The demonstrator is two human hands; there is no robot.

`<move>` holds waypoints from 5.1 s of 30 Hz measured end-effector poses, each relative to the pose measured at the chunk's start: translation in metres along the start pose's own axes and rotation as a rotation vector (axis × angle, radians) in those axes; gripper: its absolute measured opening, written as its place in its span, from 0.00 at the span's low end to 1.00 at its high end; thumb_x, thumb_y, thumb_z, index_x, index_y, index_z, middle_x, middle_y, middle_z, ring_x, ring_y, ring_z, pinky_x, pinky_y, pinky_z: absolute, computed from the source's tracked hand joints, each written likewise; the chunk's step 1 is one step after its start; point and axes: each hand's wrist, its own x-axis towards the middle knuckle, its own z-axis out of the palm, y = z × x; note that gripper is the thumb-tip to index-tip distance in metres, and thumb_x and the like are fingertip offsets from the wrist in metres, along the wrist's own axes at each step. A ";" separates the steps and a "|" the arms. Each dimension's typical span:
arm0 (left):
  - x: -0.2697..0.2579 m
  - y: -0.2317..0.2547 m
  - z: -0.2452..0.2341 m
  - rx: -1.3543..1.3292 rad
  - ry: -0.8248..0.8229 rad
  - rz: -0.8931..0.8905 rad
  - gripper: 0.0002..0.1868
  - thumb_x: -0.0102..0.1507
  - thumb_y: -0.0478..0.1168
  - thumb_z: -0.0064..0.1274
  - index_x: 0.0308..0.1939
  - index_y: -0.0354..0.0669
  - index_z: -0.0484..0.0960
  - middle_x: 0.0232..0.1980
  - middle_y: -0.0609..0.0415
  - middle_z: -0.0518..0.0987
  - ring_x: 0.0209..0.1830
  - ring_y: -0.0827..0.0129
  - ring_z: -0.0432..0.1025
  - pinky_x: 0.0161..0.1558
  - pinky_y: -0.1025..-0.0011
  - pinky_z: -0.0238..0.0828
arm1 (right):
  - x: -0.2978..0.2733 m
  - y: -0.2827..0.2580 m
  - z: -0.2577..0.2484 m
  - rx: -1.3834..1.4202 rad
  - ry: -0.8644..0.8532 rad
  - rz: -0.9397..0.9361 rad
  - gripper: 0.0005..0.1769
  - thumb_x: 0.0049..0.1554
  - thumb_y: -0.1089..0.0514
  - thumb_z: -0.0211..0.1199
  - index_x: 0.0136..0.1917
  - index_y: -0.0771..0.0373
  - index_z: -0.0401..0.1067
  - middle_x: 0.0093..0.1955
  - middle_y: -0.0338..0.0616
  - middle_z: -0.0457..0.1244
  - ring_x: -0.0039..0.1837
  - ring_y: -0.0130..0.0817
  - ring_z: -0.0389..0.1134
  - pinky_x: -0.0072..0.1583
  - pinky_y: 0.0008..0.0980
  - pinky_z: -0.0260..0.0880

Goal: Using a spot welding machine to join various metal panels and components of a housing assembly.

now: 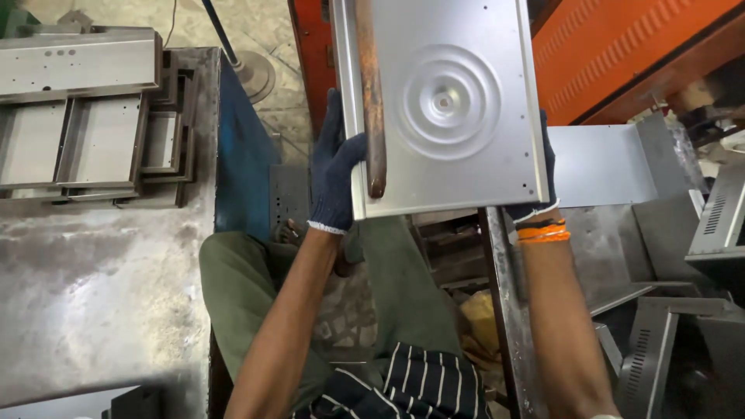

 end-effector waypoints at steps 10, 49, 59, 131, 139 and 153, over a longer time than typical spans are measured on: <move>0.014 -0.011 -0.006 0.094 0.057 0.013 0.43 0.64 0.37 0.52 0.83 0.45 0.53 0.83 0.48 0.60 0.74 0.63 0.66 0.66 0.67 0.71 | 0.009 -0.006 0.001 -0.025 -0.090 0.050 0.28 0.73 0.41 0.46 0.74 0.63 0.64 0.68 0.48 0.63 0.67 0.43 0.64 0.69 0.42 0.65; -0.142 -0.047 0.061 0.404 0.665 0.261 0.52 0.66 0.34 0.57 0.83 0.37 0.35 0.86 0.44 0.41 0.82 0.58 0.46 0.79 0.64 0.46 | -0.134 0.003 0.235 -0.089 0.056 -0.149 0.29 0.62 0.55 0.61 0.73 0.68 0.65 0.65 0.48 0.66 0.62 0.40 0.69 0.66 0.39 0.69; -0.054 0.021 -0.254 0.204 0.389 0.024 0.26 0.73 0.40 0.52 0.74 0.31 0.75 0.65 0.42 0.74 0.63 0.63 0.69 0.64 0.69 0.66 | -0.118 -0.007 0.226 -0.087 0.106 -0.056 0.25 0.62 0.55 0.59 0.70 0.67 0.68 0.63 0.48 0.67 0.61 0.39 0.70 0.64 0.39 0.70; -0.080 0.010 0.030 0.690 -0.027 0.009 0.69 0.48 0.44 0.76 0.83 0.44 0.42 0.86 0.47 0.51 0.83 0.59 0.56 0.73 0.64 0.66 | 0.077 -0.173 -0.189 -0.487 -0.115 -0.304 0.17 0.74 0.57 0.49 0.69 0.66 0.72 0.67 0.48 0.68 0.70 0.37 0.69 0.75 0.40 0.68; -0.080 0.033 0.022 0.546 -0.027 0.171 0.63 0.50 0.34 0.75 0.83 0.44 0.50 0.87 0.48 0.51 0.85 0.60 0.52 0.77 0.63 0.61 | 0.070 -0.159 -0.128 -0.484 -0.096 -0.464 0.19 0.73 0.57 0.53 0.71 0.70 0.69 0.67 0.51 0.68 0.69 0.40 0.70 0.73 0.40 0.72; -0.087 0.055 -0.017 0.531 0.005 0.190 0.54 0.48 0.35 0.75 0.77 0.44 0.64 0.85 0.45 0.53 0.82 0.57 0.57 0.76 0.60 0.67 | 0.047 -0.105 -0.042 -0.215 0.022 -0.206 0.16 0.68 0.54 0.55 0.64 0.63 0.75 0.60 0.44 0.70 0.65 0.35 0.71 0.72 0.36 0.70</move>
